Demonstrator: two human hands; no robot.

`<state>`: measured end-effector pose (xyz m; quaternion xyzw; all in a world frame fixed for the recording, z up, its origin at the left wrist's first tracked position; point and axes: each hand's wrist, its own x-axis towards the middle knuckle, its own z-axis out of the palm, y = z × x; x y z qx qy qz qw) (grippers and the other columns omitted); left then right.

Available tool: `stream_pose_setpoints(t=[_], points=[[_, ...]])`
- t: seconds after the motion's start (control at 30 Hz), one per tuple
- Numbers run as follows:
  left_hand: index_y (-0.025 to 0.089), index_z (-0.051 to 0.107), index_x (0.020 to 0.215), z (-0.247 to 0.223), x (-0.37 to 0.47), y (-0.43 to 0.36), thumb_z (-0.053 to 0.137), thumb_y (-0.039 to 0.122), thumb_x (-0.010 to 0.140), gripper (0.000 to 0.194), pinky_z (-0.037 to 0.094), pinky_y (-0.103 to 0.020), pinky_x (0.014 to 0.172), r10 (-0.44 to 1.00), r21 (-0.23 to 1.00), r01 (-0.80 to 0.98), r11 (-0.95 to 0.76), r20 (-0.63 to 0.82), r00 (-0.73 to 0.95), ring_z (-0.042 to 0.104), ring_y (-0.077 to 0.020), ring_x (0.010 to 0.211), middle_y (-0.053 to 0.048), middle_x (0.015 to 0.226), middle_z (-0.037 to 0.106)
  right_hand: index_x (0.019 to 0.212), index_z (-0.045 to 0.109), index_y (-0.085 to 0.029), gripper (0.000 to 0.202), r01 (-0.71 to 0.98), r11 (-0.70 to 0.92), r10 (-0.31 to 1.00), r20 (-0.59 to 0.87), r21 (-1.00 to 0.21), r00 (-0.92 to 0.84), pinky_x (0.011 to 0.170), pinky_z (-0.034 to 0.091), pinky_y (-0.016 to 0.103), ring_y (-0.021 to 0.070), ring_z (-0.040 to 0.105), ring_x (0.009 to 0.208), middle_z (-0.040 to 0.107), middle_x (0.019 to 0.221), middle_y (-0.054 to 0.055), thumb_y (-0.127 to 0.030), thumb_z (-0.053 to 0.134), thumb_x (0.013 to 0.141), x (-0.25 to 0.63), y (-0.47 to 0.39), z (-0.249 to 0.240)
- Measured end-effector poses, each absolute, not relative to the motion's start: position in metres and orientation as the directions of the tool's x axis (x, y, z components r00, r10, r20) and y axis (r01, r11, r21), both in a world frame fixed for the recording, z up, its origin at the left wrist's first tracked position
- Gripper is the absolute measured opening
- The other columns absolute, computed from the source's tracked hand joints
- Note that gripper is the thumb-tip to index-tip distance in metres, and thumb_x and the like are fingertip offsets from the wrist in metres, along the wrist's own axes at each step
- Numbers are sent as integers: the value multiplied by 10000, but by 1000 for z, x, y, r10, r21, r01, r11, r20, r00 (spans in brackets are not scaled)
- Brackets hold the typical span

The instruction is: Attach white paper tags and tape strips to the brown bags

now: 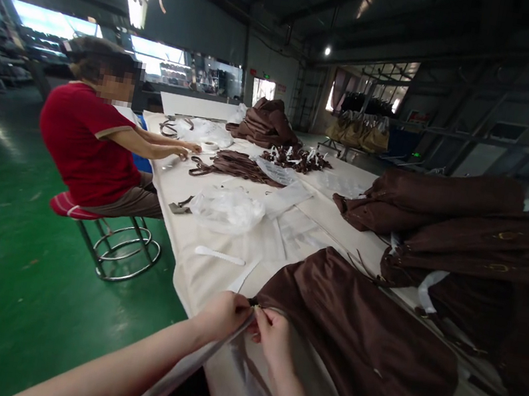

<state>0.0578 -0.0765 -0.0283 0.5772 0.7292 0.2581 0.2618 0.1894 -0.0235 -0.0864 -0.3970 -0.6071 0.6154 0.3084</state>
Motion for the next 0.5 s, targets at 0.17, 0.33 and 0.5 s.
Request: stream_pose_setpoints(t=[0.17, 0.33, 0.5], points=[[171, 593, 606, -30, 59, -76, 474, 193, 755, 192, 255, -247, 560, 977, 556, 814, 171, 10, -213, 476, -136, 592, -23, 611, 562, 701, 669, -179, 466, 69, -81, 830, -106, -994, -547, 503, 468, 261, 189, 616, 562, 671, 631, 62, -635, 577, 731, 191, -22, -80], [194, 640, 721, -29, 55, -81, 483, 184, 783, 169, 340, -233, 590, 984, 558, 826, 85, 83, -157, 555, -150, 654, -29, 702, 618, 724, 665, -172, 468, 55, -121, 842, -132, -991, -523, 497, 451, 261, 188, 611, 554, 678, 650, 67, -631, 575, 739, 189, -22, -86], [204, 662, 787, -27, 64, -88, 501, 205, 831, 167, 407, -256, 652, 986, 436, 897, 72, 107, -131, 582, -172, 743, -44, 815, 629, 658, 642, -167, 444, 78, -158, 860, -176, -984, -480, 476, 422, 250, 173, 579, 520, 647, 580, 54, -605, 606, 722, 188, -22, -90]])
